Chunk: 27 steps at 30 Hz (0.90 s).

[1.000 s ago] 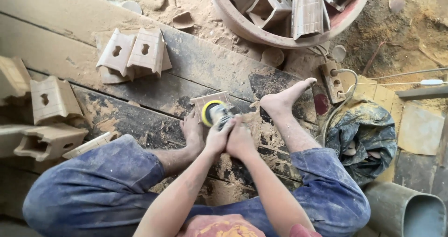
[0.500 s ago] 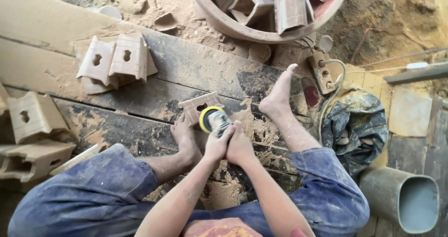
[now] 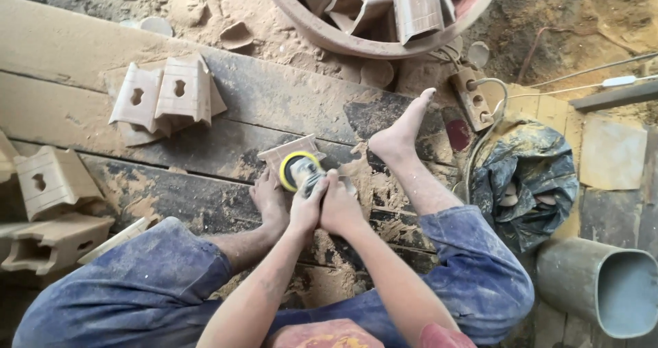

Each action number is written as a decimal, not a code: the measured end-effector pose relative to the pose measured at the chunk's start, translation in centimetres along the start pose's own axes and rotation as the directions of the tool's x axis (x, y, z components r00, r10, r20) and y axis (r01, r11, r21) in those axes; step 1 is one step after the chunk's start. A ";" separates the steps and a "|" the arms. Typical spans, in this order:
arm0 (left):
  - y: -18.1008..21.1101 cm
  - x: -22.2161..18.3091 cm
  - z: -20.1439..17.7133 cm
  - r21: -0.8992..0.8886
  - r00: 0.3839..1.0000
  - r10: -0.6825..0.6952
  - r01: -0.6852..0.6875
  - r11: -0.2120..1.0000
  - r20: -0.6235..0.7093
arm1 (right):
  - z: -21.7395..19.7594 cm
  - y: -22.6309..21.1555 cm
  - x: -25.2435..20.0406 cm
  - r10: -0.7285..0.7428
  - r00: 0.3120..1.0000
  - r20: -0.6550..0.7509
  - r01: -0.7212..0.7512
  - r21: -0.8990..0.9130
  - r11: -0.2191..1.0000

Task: Sanding small decorative wooden blocks using a handheld power sander while sitting on the floor.

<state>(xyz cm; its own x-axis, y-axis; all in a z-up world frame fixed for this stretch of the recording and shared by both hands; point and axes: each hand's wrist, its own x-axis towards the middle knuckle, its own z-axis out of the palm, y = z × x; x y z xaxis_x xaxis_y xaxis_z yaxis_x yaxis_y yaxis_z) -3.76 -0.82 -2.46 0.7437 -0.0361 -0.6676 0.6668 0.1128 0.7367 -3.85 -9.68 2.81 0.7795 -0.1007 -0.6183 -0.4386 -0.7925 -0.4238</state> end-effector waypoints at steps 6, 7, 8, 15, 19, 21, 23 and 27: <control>-2.8 3.9 0.4 0.209 0.999 -0.030 0.025 0.978 0.020 | -3.6 4.2 1.5 0.137 0.976 -0.167 -0.122 0.096 0.988; -2.2 3.3 -0.7 0.446 0.974 0.222 -0.183 0.876 -0.036 | -3.8 5.6 2.0 0.181 0.963 -0.198 -0.153 0.145 0.977; 0.2 3.6 -1.7 0.443 0.972 0.234 -0.196 0.875 -0.033 | -4.7 5.2 1.7 0.173 0.962 -0.209 -0.145 0.145 0.979; 1.4 16.1 -8.3 0.876 0.788 0.381 -0.436 -0.207 0.483 | -6.0 4.5 -2.4 0.329 0.926 -0.184 -0.228 0.422 0.878; 4.2 20.3 -9.9 0.888 0.900 -0.082 -0.402 0.223 0.428 | -5.6 5.5 -2.6 0.354 0.920 -0.166 -0.264 0.405 0.876; 4.4 20.7 -10.8 0.880 0.911 -0.085 -0.362 0.308 0.404 | -5.3 5.9 -1.9 0.353 0.921 -0.165 -0.262 0.408 0.874; 3.7 20.6 -11.4 0.863 0.917 -0.099 -0.321 0.390 0.386 | -5.0 6.2 -1.5 0.363 0.918 -0.161 -0.272 0.412 0.870; 2.0 18.3 -12.3 0.794 0.967 0.090 -0.246 0.556 0.236 | -5.4 4.3 -0.9 0.279 0.939 -0.199 -0.205 0.325 0.923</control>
<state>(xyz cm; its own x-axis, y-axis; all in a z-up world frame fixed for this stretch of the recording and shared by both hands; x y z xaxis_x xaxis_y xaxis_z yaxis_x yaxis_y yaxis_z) 10.64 10.95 -14.52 0.7910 -0.2595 -0.5540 0.2263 -0.7172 0.6591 -3.98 -16.25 5.10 0.6990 -0.4353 -0.5674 -0.7102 -0.5153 -0.4796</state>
